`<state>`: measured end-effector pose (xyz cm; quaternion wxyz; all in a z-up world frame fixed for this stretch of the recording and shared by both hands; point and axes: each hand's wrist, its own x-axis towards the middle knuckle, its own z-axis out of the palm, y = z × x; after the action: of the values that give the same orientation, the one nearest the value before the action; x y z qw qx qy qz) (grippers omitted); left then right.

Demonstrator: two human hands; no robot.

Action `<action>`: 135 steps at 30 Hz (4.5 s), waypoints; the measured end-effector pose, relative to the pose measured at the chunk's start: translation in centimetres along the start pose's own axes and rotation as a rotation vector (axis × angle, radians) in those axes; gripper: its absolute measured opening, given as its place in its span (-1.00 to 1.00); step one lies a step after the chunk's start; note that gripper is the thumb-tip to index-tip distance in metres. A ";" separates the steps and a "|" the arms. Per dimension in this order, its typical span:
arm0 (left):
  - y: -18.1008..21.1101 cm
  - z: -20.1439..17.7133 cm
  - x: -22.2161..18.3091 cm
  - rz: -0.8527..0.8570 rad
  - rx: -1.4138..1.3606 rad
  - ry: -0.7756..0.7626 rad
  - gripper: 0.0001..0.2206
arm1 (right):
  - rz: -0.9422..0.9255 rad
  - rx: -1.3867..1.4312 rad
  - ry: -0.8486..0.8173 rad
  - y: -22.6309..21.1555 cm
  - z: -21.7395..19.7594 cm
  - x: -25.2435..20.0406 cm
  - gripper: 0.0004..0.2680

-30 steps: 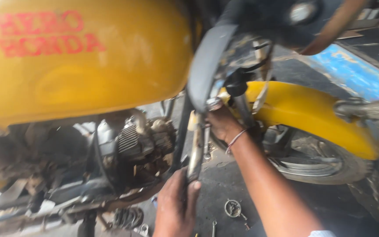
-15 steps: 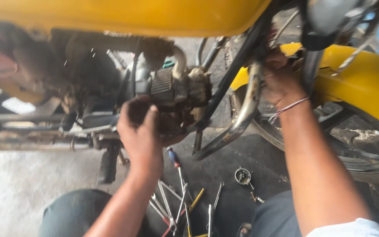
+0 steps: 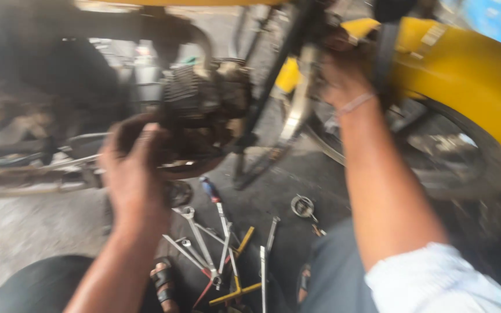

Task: The recorder is repairing a yellow motorcycle.

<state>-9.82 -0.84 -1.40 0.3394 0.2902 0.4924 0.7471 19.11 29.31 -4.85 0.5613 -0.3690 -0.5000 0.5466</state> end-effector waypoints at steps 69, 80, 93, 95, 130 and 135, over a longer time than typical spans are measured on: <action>-0.2 -2.6 -0.5 0.070 -0.024 0.002 -0.84 | -0.039 0.091 -0.233 -5.3 4.4 -6.2 -0.86; 0.4 -2.7 -0.1 0.030 -0.026 0.017 -0.86 | 0.049 0.009 -0.041 4.3 0.3 -7.7 -0.91; -3.4 -0.4 0.0 -0.071 -0.010 -0.186 -0.86 | 0.392 -0.664 0.337 60.2 -24.6 -34.0 -0.58; -2.6 1.4 -0.7 -0.139 -0.011 -0.216 -0.88 | 0.475 -0.858 0.308 50.3 -20.2 -31.5 -0.72; -15.8 7.3 3.5 0.519 1.129 -0.594 -0.59 | 0.398 1.003 0.624 1.4 5.3 -21.6 -0.63; -15.2 8.1 3.7 0.238 0.988 -0.691 -0.53 | 0.006 0.166 0.027 5.9 6.0 -22.2 -0.79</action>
<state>-2.50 10.79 -12.43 0.2191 0.6917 0.6060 0.3259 14.06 7.49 -12.62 0.5949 -0.3302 -0.4442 0.5828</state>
